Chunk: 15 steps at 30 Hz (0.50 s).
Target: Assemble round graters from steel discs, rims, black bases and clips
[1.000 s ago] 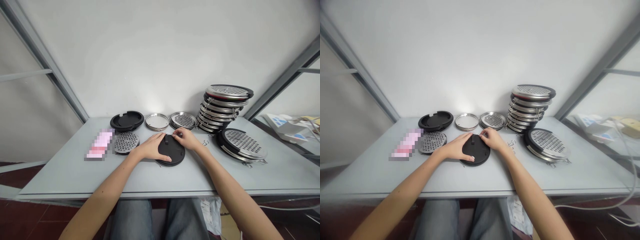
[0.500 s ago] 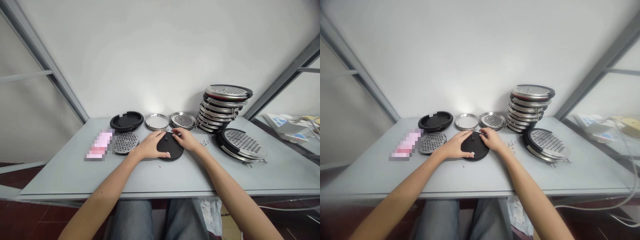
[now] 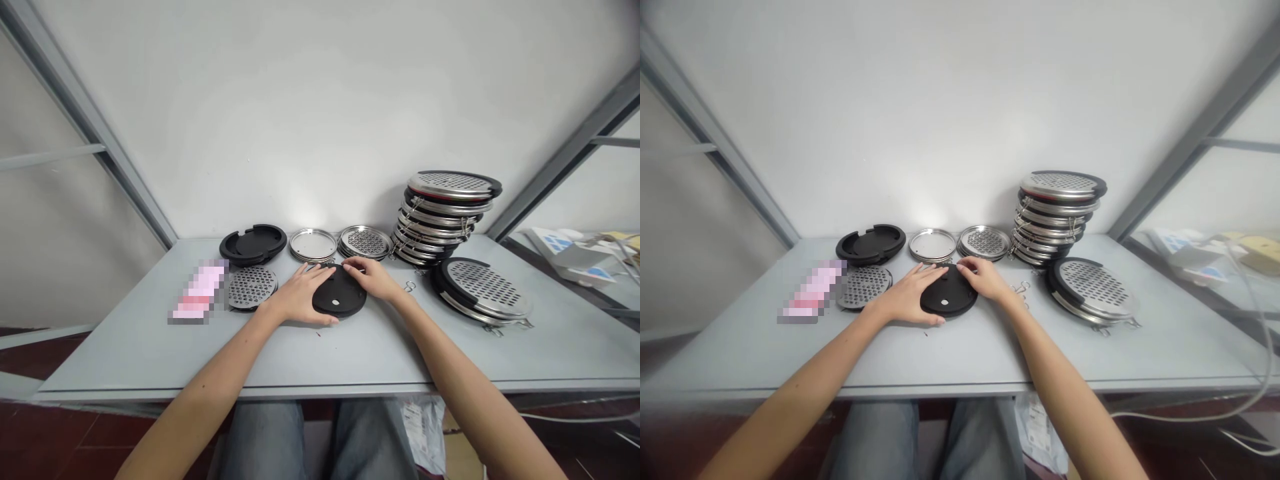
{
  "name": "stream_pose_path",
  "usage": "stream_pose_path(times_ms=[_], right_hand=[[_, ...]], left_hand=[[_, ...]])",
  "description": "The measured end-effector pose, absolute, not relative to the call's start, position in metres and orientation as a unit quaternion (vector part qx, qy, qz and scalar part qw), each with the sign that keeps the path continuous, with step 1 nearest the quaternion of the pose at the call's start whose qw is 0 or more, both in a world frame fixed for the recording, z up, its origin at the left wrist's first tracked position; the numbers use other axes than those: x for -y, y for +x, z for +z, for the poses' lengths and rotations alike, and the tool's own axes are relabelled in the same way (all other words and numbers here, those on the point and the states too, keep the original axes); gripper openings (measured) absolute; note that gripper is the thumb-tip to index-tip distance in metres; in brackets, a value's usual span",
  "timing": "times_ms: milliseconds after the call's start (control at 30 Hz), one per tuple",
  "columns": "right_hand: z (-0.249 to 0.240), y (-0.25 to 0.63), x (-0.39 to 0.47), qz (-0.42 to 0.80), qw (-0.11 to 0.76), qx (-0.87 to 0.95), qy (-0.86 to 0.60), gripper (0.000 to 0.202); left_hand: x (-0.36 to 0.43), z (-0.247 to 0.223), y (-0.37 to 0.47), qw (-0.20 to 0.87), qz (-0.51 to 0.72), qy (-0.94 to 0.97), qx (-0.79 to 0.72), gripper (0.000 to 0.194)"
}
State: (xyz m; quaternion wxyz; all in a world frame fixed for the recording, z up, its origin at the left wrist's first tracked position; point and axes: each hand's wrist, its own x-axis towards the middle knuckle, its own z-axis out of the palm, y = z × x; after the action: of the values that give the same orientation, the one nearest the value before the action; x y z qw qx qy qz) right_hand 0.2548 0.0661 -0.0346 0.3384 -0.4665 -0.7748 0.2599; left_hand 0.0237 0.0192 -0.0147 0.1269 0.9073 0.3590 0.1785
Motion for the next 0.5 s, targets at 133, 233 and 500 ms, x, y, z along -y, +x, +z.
stream_pose_path(times_ms=[133,233,500], right_hand=[[-0.031,0.258,-0.068,0.281,0.343,0.763,-0.470,0.039],[-0.032,0.261,-0.072,0.301,0.358,0.738,-0.486,0.046],[-0.027,0.266,-0.069,0.369,0.419,0.679,-0.476,0.069]], left_hand=[[-0.018,-0.013,0.026,0.118,0.251,0.889,-0.364,0.090],[-0.018,-0.016,0.029,0.105,0.322,0.874,-0.348,0.071],[-0.021,-0.017,0.032,0.197,0.486,0.786,-0.327,0.033]])
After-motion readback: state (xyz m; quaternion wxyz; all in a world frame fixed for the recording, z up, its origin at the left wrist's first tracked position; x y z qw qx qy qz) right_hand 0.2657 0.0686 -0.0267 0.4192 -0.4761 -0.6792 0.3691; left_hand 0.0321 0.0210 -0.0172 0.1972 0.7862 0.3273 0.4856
